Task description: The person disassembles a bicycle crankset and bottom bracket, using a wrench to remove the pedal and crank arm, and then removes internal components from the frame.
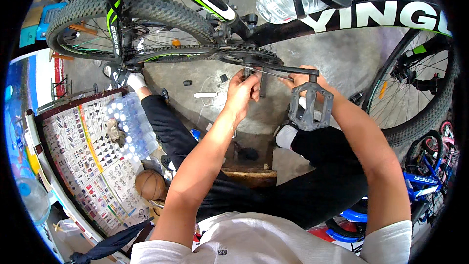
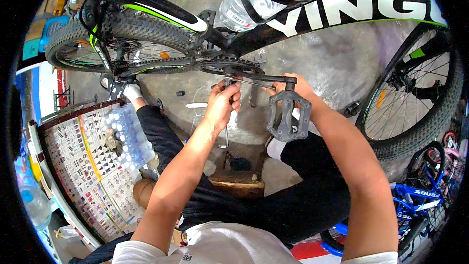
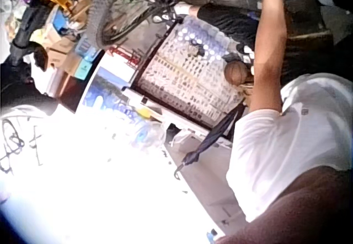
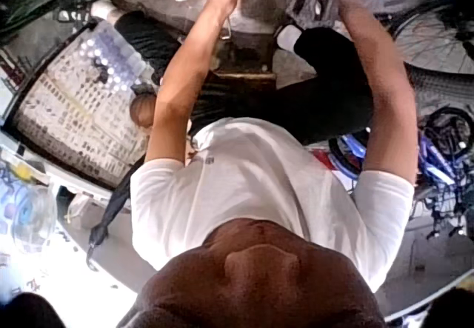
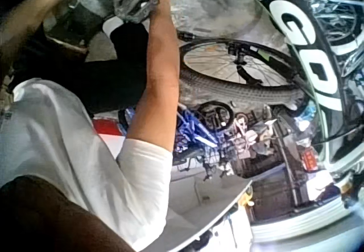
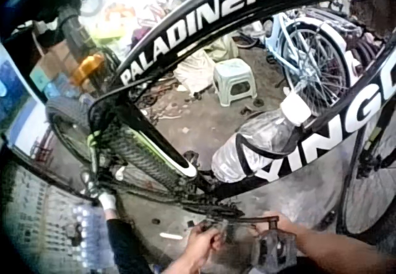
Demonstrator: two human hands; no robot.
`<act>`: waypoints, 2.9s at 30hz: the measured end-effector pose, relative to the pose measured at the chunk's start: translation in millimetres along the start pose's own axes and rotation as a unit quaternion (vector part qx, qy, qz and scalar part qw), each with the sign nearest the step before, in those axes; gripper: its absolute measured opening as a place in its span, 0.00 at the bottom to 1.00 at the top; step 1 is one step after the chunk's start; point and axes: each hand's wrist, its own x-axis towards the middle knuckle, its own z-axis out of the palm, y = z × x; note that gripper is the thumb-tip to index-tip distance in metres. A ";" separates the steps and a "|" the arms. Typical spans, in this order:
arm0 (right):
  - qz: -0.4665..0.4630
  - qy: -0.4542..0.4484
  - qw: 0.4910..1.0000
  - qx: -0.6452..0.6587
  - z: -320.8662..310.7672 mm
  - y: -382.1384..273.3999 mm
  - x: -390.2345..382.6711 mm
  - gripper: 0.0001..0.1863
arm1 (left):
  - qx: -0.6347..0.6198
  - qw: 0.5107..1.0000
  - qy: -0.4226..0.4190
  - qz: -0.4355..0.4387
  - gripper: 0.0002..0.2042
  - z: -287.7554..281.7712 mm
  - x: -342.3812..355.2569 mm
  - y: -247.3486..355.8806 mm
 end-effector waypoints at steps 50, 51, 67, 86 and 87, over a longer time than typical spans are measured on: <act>-0.117 0.221 0.959 0.134 96.3 25.9 67.6 0.40 | 0.220 0.961 0.165 0.037 0.16 16.8 4.6 -15.9; -0.114 0.217 0.959 0.141 98.9 26.5 70.0 0.40 | 0.218 0.960 0.167 0.043 0.16 14.8 7.3 -17.3; -0.039 0.196 0.957 0.212 95.7 16.9 71.2 0.29 | 0.324 0.926 0.138 0.136 0.25 2.5 9.9 -18.6; 0.222 0.196 0.953 -0.057 -140.4 -48.6 -161.5 0.15 | 0.215 0.962 0.062 0.157 0.13 -48.6 -101.8 2.0; 0.236 0.211 0.948 -0.033 -149.6 -68.1 -173.5 0.14 | 0.217 0.961 0.062 0.158 0.13 -44.4 -115.0 7.0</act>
